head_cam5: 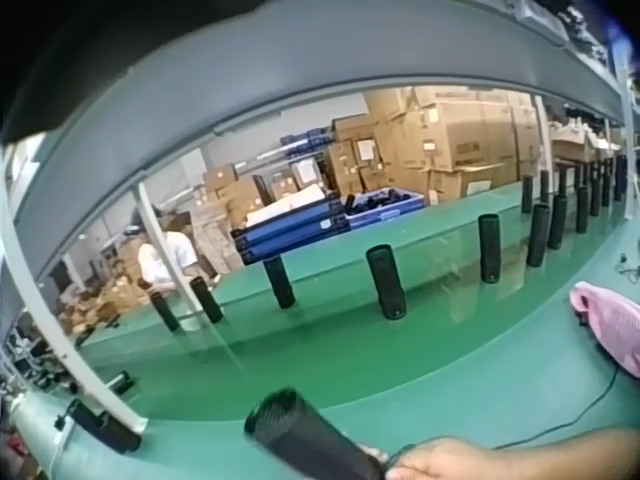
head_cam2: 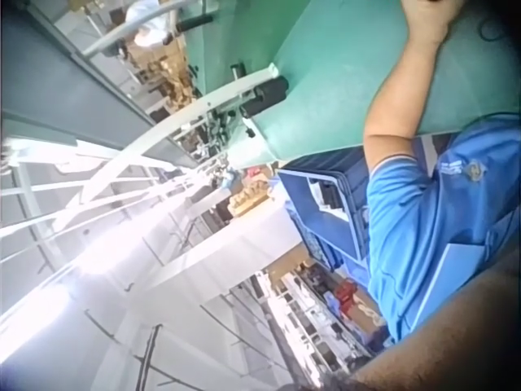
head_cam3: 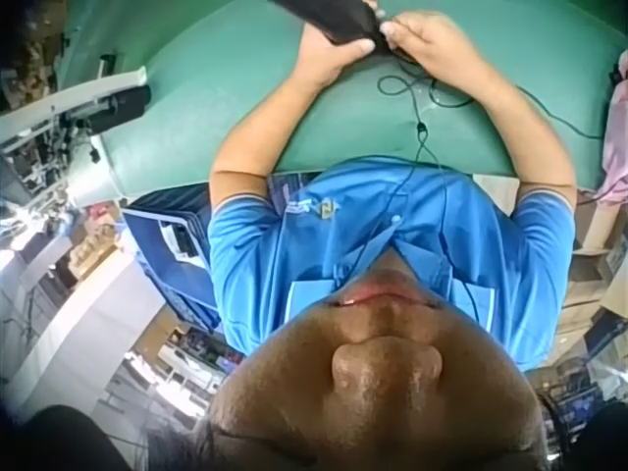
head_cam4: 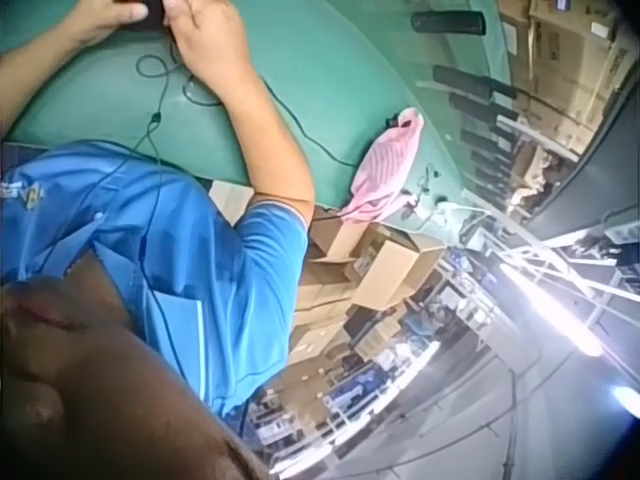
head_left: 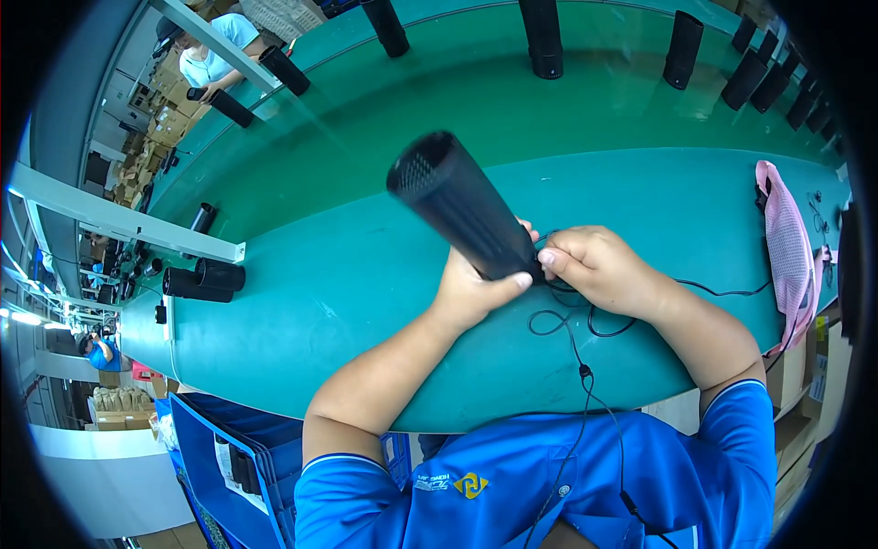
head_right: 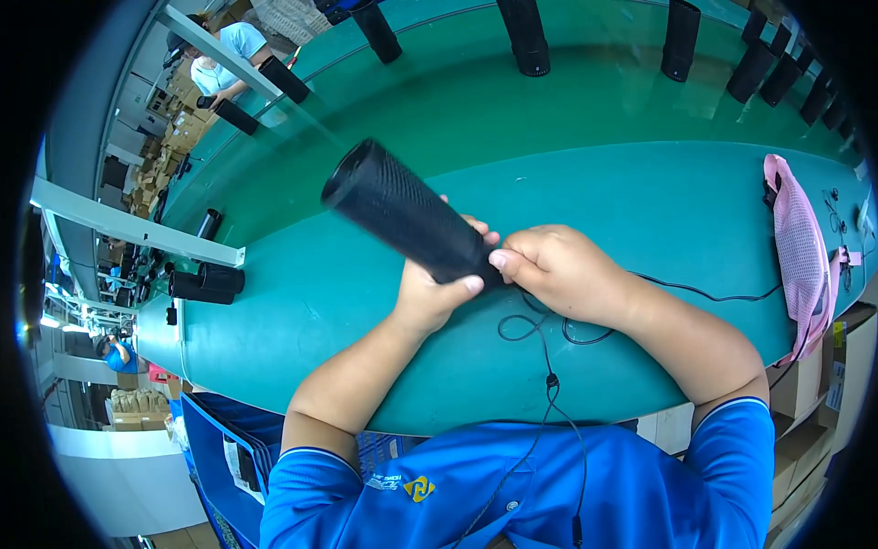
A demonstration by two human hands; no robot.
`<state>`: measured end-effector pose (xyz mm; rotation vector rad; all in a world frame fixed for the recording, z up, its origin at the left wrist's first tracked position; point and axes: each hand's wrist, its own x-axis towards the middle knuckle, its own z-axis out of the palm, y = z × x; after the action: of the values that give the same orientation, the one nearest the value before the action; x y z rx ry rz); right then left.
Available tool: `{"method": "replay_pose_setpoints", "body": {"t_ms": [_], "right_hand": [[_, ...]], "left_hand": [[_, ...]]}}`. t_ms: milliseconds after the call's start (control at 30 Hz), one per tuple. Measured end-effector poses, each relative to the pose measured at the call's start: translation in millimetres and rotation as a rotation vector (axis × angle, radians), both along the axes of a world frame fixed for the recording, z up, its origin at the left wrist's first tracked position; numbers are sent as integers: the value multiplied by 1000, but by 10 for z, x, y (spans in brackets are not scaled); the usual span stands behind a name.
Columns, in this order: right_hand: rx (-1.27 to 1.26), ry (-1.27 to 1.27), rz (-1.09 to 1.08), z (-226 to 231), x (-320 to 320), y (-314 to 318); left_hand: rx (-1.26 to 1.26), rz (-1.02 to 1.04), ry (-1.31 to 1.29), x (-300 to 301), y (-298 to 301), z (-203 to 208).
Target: Testing the functionality of black cylindrical electronic devices by connecting them to a power cable and observing LED color changes.
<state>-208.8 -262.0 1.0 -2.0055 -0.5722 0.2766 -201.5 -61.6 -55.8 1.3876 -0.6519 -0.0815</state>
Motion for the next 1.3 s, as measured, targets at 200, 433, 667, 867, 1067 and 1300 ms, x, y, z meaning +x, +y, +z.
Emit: {"method": "replay_pose_setpoints", "body": {"t_ms": [200, 433, 667, 867, 1067, 1300], "right_hand": [[-105, -170, -20, 20, 64, -25], [237, 54, -61, -69, 12, 12], [139, -9, -41, -69, -24, 64], [30, -26, -60, -125, 24, 44], [36, -55, -96, -186, 51, 19], [-36, -335, -60, -214, 23, 31]], "left_hand": [[-400, -17, 469, 70, 8, -26], [-423, -20, 546, 39, 2, 18], [-396, -58, 524, 51, 3, -1], [-343, -45, 464, 50, -20, 13], [-302, 58, 389, 35, -43, 38], [-269, 7, 341, 20, -32, 67]]}}
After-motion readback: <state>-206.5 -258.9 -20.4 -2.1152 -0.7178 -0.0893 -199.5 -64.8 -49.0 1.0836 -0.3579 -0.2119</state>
